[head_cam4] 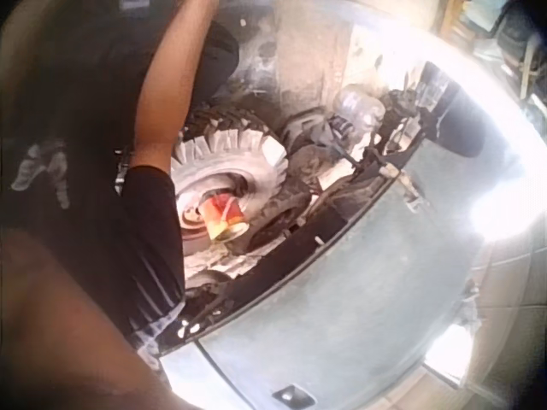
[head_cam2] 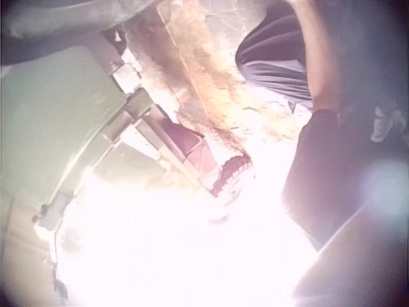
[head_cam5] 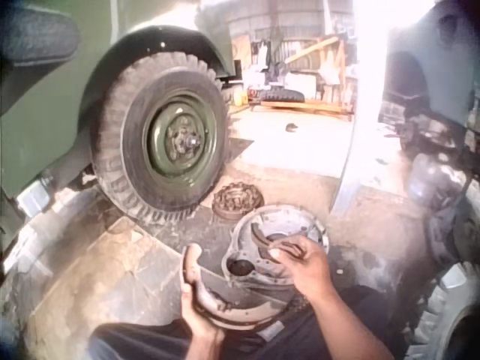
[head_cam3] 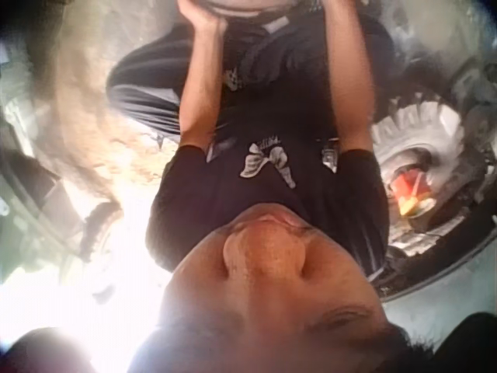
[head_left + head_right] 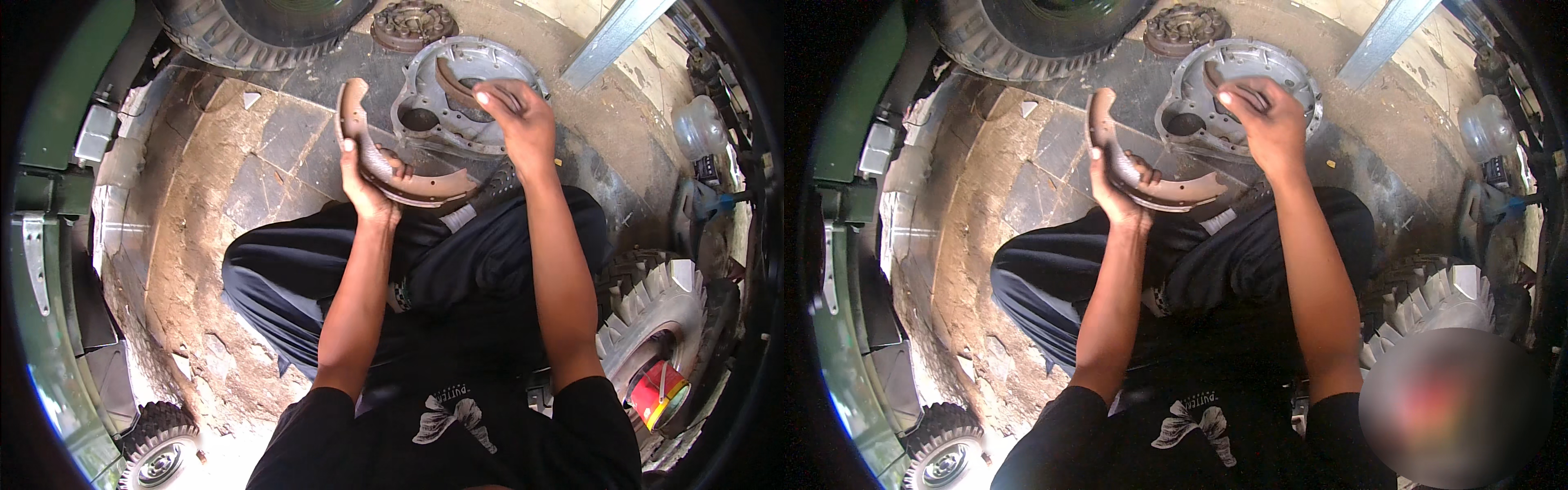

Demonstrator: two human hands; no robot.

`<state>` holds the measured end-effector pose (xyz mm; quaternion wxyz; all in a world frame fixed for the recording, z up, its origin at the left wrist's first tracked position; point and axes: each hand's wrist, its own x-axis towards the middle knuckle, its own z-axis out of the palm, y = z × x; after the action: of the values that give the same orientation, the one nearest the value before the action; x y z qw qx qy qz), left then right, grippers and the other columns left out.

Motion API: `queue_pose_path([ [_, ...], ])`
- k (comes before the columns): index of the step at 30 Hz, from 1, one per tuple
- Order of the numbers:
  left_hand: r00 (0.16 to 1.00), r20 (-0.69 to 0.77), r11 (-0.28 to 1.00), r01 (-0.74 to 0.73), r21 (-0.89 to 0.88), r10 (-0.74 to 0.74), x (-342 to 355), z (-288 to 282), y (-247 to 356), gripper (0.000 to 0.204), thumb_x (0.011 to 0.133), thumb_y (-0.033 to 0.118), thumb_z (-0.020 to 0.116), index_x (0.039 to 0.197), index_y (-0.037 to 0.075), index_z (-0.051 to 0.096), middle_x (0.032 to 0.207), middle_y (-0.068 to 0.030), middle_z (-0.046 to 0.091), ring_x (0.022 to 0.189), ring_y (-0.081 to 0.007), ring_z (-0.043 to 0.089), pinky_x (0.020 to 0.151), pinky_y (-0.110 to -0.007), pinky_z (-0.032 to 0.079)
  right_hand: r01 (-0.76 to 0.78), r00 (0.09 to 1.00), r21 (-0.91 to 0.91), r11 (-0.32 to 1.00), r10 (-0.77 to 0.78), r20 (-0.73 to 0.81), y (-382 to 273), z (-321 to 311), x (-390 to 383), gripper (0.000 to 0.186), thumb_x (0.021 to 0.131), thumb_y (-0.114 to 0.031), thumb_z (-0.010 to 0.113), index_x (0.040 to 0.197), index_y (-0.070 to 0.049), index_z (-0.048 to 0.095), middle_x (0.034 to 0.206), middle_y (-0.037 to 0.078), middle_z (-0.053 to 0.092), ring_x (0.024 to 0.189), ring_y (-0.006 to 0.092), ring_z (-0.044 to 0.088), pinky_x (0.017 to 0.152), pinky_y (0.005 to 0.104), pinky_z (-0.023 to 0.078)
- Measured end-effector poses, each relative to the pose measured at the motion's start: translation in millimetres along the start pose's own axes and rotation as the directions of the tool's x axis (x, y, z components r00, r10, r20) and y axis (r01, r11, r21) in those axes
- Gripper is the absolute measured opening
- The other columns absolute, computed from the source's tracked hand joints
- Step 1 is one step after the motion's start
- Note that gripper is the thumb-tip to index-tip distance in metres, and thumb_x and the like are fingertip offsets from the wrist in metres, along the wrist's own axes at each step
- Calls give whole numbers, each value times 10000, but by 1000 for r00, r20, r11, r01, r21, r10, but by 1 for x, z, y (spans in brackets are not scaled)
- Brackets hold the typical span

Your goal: The person sits on the floor and uses hands to manipulate brake shoes and a brake drum, repeatedly pressing and adjusting the curved brake components. The person handles the brake shoes one at a time, aligning them with the drum and pressing into place.

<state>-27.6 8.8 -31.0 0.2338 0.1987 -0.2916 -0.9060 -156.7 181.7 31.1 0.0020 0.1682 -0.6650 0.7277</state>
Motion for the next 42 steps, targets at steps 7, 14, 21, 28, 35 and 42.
queue_pose_path([
  [7,969,145,980,-195,-49,200,-33,38,52,639,905,689,586,943,51,606,677,-76,574,516,-224,506,567,-380,430,-202,946,183,962,241,-219,30,13,-17,193,870,-46,811,1037,4,729,1018,60,758,943,116,694,892,254,532],
  [14,907,174,922,-365,-128,383,-56,74,89,615,937,676,557,1016,68,595,725,-61,549,544,-198,472,568,-360,412,-135,988,391,911,152,-13,-10,28,-28,194,948,-156,750,1101,-61,679,1035,9,734,859,77,662,698,247,490],
  [21,858,318,894,-443,62,403,-40,92,83,652,913,664,573,1261,118,503,817,-75,583,592,-183,510,582,-338,431,-262,957,917,299,201,208,-24,44,-35,188,1001,-193,688,1165,-123,629,1002,1,667,1065,231,702,828,312,555],
  [28,877,376,880,-406,246,299,-20,63,54,806,930,643,588,1372,-15,443,1045,-240,700,971,-371,698,970,-486,528,-268,932,821,504,350,89,-10,20,-27,183,985,-193,717,1152,-147,659,967,-46,630,729,67,522,604,258,453],
  [35,943,306,979,-170,115,128,-9,9,81,770,938,702,572,1339,49,503,1108,-230,687,848,-300,696,801,-502,596,-423,856,760,493,494,156,-18,27,-32,225,976,-165,723,1170,-100,629,935,-18,595,724,92,539,624,299,498],
  [42,924,383,957,96,-275,18,-11,11,75,524,1040,513,540,1419,151,530,1240,-117,646,972,-259,641,883,-451,581,-506,769,847,161,528,359,4,23,-31,125,988,-97,682,1113,-91,677,905,-21,634,708,66,522,689,308,519],
])
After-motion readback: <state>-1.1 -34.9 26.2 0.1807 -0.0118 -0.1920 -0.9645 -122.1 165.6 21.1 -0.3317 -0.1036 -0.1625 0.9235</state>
